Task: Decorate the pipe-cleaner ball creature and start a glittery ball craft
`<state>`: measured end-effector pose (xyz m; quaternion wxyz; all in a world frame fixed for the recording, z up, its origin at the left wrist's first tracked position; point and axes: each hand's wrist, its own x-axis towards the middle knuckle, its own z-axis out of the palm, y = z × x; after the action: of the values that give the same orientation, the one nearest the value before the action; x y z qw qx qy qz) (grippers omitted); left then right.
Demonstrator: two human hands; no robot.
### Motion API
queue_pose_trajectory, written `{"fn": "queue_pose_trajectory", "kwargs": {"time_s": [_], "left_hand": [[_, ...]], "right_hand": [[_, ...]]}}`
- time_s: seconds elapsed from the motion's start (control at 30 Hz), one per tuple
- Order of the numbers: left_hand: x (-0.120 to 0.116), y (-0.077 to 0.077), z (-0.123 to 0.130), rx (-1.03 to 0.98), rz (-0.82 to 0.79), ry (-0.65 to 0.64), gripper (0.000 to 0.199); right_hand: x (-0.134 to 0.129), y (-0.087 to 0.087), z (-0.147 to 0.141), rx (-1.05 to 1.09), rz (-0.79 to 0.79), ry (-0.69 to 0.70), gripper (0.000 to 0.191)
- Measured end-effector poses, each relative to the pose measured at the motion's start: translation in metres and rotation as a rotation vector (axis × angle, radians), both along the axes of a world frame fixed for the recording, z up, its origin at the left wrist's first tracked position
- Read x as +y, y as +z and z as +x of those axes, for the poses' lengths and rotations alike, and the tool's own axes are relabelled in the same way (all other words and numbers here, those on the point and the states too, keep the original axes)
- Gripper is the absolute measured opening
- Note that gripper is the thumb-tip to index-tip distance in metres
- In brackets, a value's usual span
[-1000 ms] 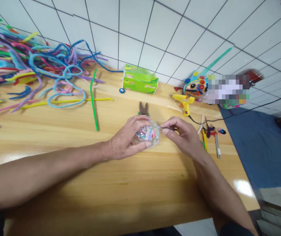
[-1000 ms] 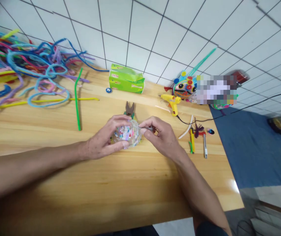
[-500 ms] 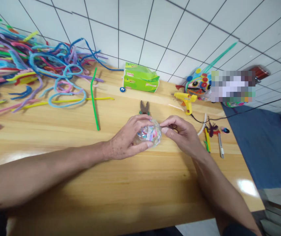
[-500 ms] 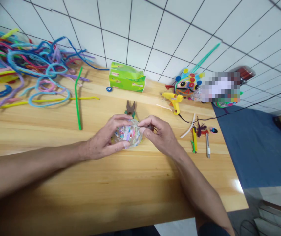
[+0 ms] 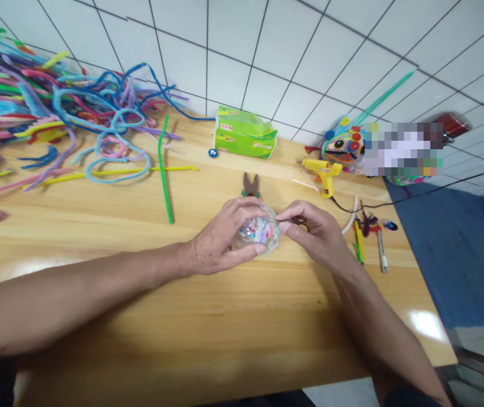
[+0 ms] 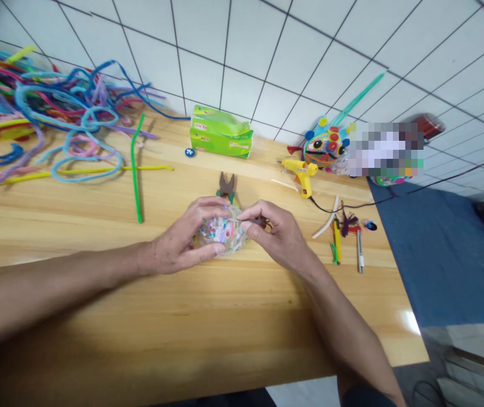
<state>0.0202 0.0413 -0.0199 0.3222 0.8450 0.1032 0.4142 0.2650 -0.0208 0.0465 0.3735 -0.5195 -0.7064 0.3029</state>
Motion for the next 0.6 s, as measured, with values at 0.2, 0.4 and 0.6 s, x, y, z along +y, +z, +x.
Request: {"fn": "queue_pose_trajectory", "kwargs": {"time_s": [0.2,0.4,0.6], "left_hand": [[0.0002,-0.0007,-0.0003,0.002,0.003,0.004,0.059],[0.0,-0.0004,0.0001,-0.003,0.013,0.008,0.058],[0.0006,-0.0019,-0.0003,-0.011,0.006,0.001,0.06]], "right_hand": [[-0.0001,0.0004,-0.0008,-0.011,0.011,-0.004,0.008],[0.0001,-0.0011,-0.0006,0.002,0.013,0.002,0.005],[0.0002,-0.0007,-0.001,-0.004,0.021,0.005,0.003]]}}
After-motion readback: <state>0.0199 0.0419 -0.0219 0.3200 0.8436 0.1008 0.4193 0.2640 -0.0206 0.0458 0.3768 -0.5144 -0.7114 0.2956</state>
